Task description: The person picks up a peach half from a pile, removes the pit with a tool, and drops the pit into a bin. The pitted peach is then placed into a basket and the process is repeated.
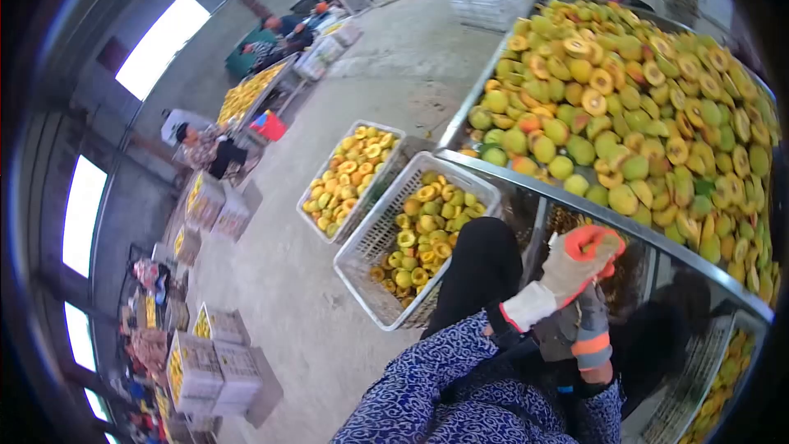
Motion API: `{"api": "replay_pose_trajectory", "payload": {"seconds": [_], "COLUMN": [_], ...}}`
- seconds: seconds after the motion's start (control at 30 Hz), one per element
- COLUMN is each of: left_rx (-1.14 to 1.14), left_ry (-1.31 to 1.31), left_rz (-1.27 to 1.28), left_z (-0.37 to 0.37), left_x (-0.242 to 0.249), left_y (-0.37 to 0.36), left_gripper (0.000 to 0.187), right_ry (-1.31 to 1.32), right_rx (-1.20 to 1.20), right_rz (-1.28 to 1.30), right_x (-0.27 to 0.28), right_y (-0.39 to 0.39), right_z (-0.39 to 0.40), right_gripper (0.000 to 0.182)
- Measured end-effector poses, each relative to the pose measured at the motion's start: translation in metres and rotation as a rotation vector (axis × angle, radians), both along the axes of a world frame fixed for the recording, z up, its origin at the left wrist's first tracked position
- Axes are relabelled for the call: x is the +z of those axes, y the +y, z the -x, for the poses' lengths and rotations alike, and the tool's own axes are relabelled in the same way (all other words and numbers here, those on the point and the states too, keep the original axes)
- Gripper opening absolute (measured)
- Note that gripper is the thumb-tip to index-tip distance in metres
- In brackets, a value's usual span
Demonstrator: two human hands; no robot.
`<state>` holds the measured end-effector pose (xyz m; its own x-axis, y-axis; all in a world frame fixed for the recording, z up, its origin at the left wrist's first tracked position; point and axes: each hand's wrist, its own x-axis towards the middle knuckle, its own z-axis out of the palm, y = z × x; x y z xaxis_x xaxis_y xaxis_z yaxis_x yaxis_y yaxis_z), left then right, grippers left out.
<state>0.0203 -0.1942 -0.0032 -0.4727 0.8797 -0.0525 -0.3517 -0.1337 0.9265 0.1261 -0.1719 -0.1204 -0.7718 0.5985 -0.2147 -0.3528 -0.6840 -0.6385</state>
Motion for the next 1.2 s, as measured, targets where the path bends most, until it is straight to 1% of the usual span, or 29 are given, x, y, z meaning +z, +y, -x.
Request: {"api": "replay_pose_trajectory", "payload": {"seconds": [0.03, 0.07, 0.1, 0.13, 0.27, 0.37, 0.4, 0.5, 0.6, 0.67, 0.7, 0.73, 0.77, 0.8, 0.83, 0.87, 0.9, 0.93, 0.97, 1.0, 1.07, 1.1, 1.13, 1.2], "left_rx": [0.004, 0.015, 0.021, 0.027, -0.013, -0.030, 0.027, 0.047, -0.015, 0.003, 0.011, 0.031, 0.004, -0.048, -0.073, -0.100, -0.176, -0.140, -0.090, -0.072, -0.009, 0.023, -0.033, -0.092], "left_ry": [-0.003, 0.075, 0.086, 0.035, -0.245, -0.287, -0.209, -0.145, -0.049, 0.066, 0.115, 0.086, 0.042, 0.061, -0.117, -0.222, -0.247, -0.304, -0.351, -0.308, -0.258, -0.254, -0.166, -0.113], "left_rz": [0.020, 0.097, 0.091, 0.035, -0.198, -0.078, -0.001, -0.015, 0.039, 0.020, 0.010, -0.022, -0.027, -0.076, -0.303, -0.270, -0.087, -0.110, -0.135, -0.155, -0.163, -0.147, -0.126, -0.161], "left_z": [0.002, 0.003, 0.002, 0.002, 0.001, 0.003, -0.003, -0.011, -0.008, -0.008, -0.010, -0.014, -0.012, -0.008, -0.007, -0.007, 0.002, -0.004, -0.007, -0.012, -0.020, -0.020, -0.019, -0.013], "left_x": [0.002, 0.016, 0.020, 0.015, 0.011, 0.012, 0.014, 0.009, 0.012, 0.020, 0.022, 0.019, 0.008, 0.002, -0.006, 0.009, 0.011, 0.014, 0.016, 0.014, 0.002, 0.000, 0.001, 0.003], "left_y": [-0.001, -0.006, -0.006, -0.005, 0.000, 0.001, 0.002, 0.006, 0.008, 0.009, 0.010, 0.015, 0.019, 0.020, 0.022, 0.021, 0.023, 0.023, 0.027, 0.027, 0.025, 0.026, 0.025, 0.020], "left_gripper": [0.025, 0.026, 0.025, 0.025, 0.024, 0.024, 0.026, 0.027, 0.026, 0.027, 0.027, 0.026, 0.023, 0.023, 0.023, 0.026, 0.034, 0.037, 0.039, 0.038, 0.036, 0.036, 0.034, 0.038], "right_ry": [-0.017, -0.035, -0.055, -0.075, -0.032, -0.021, -0.047, -0.070, -0.084, -0.103, -0.125, -0.154, -0.191, -0.300, -0.404, -0.463, -0.514, -0.551, -0.586, -0.622, -0.636, -0.588, -0.573, -0.542], "right_rx": [0.057, 0.107, 0.154, 0.201, 0.158, 0.105, 0.096, 0.066, 0.034, 0.028, 0.025, 0.008, -0.029, -0.126, -0.281, -0.386, -0.457, -0.496, -0.425, -0.368, -0.143, -0.094, -0.064, -0.149], "right_rz": [-0.031, -0.060, -0.089, -0.120, -0.113, -0.092, -0.078, -0.093, -0.186, -0.283, -0.384, -0.524, -0.728, -0.992, -1.351, -1.541, -1.653, -1.710, -1.557, -1.400, -0.866, -0.620, -0.573, -1.188], "right_x": [0.000, 0.001, 0.003, 0.007, 0.028, 0.034, 0.020, 0.002, -0.010, -0.022, -0.030, -0.041, -0.054, -0.034, -0.017, -0.003, 0.007, 0.016, 0.024, 0.033, 0.077, 0.087, 0.082, 0.067], "right_y": [0.005, 0.010, 0.013, 0.015, 0.009, 0.003, 0.006, 0.011, 0.017, 0.021, 0.024, 0.025, 0.024, 0.023, 0.020, 0.016, 0.011, 0.005, 0.002, 0.000, 0.004, 0.009, 0.010, 0.013], "right_z": [-0.008, -0.016, -0.022, -0.024, -0.019, -0.024, -0.026, -0.027, -0.028, -0.028, -0.027, -0.027, -0.027, -0.027, -0.025, -0.027, -0.023, -0.019, -0.017, -0.016, -0.019, -0.017, -0.018, -0.027], "right_gripper": [0.046, 0.048, 0.050, 0.052, 0.051, 0.050, 0.050, 0.047, 0.044, 0.042, 0.041, 0.040, 0.039, 0.042, 0.047, 0.051, 0.056, 0.060, 0.053, 0.046, 0.033, 0.028, 0.035, 0.041]}}
